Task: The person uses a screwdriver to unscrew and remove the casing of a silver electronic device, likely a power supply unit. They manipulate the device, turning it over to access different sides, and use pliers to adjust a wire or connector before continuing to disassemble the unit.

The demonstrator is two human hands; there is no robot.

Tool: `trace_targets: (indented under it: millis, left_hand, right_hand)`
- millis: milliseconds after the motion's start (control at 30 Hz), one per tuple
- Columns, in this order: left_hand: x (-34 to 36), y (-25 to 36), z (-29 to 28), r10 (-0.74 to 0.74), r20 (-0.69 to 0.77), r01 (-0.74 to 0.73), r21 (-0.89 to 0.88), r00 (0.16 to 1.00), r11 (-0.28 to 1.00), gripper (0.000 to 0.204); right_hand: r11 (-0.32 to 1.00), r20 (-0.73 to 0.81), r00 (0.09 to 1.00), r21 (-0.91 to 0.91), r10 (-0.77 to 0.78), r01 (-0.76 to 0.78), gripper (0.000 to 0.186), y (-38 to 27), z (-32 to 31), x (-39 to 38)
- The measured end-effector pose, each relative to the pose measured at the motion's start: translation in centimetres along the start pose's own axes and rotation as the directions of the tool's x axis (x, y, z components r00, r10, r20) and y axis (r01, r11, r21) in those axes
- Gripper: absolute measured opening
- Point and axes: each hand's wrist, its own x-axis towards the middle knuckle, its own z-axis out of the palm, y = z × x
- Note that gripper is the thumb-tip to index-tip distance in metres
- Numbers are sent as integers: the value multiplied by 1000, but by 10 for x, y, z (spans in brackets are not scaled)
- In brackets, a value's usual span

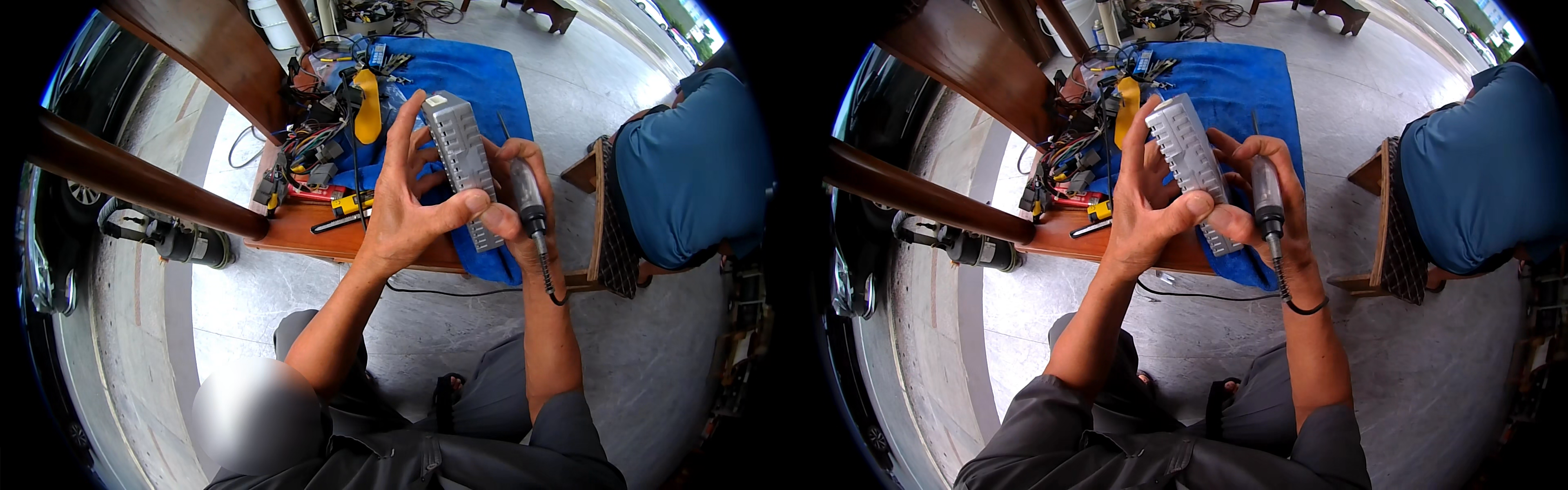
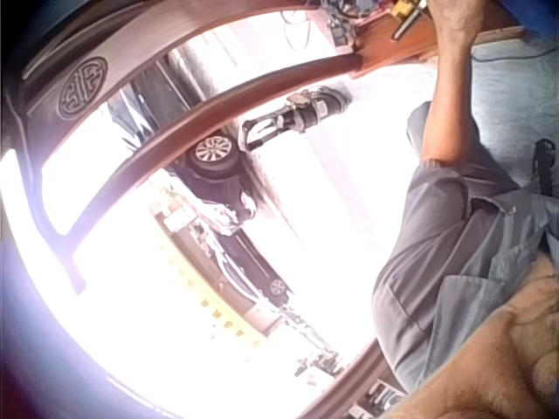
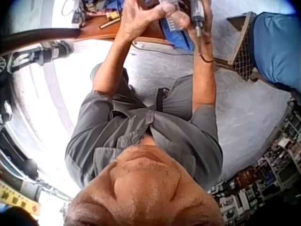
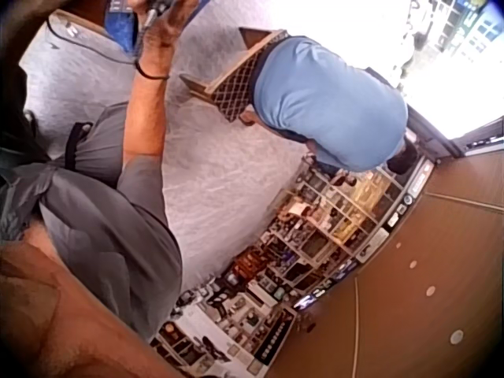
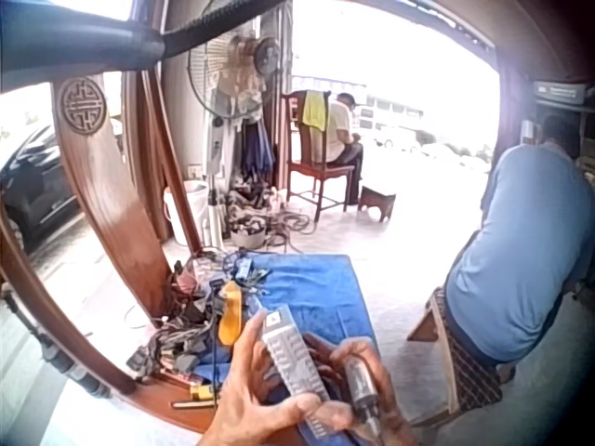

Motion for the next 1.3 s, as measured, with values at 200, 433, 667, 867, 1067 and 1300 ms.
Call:
trace_targets:
  millis: [200,433,667,867,1067,1300]
  left_hand:
    - [-1,-1,-2,-13,-2,13,15,1000,1000,126]
    - [-4,-1,7,18,-144,-17,10,989,1000,120]
    - [-5,-6,19,161,-205,-130,156,965,979,118]
    - [-6,-16,23,278,-181,-212,314,943,925,117]
    - [-6,-17,24,271,-178,-214,284,946,935,115]
    - [-7,-19,24,289,-172,-221,333,942,917,115]
  right_hand:
    - [996,14,996,-4,87,-87,76,-11,1,1]
    - [909,-86,941,-300,-327,289,59,-9,3,7]
    - [668,-32,848,-632,-529,393,42,-38,37,-2]
    - [596,-44,806,-697,-590,399,47,-43,39,0]
    - [698,-99,838,-610,-537,375,43,-43,36,-1]
    - [668,-100,825,-645,-556,372,39,-46,33,-2]
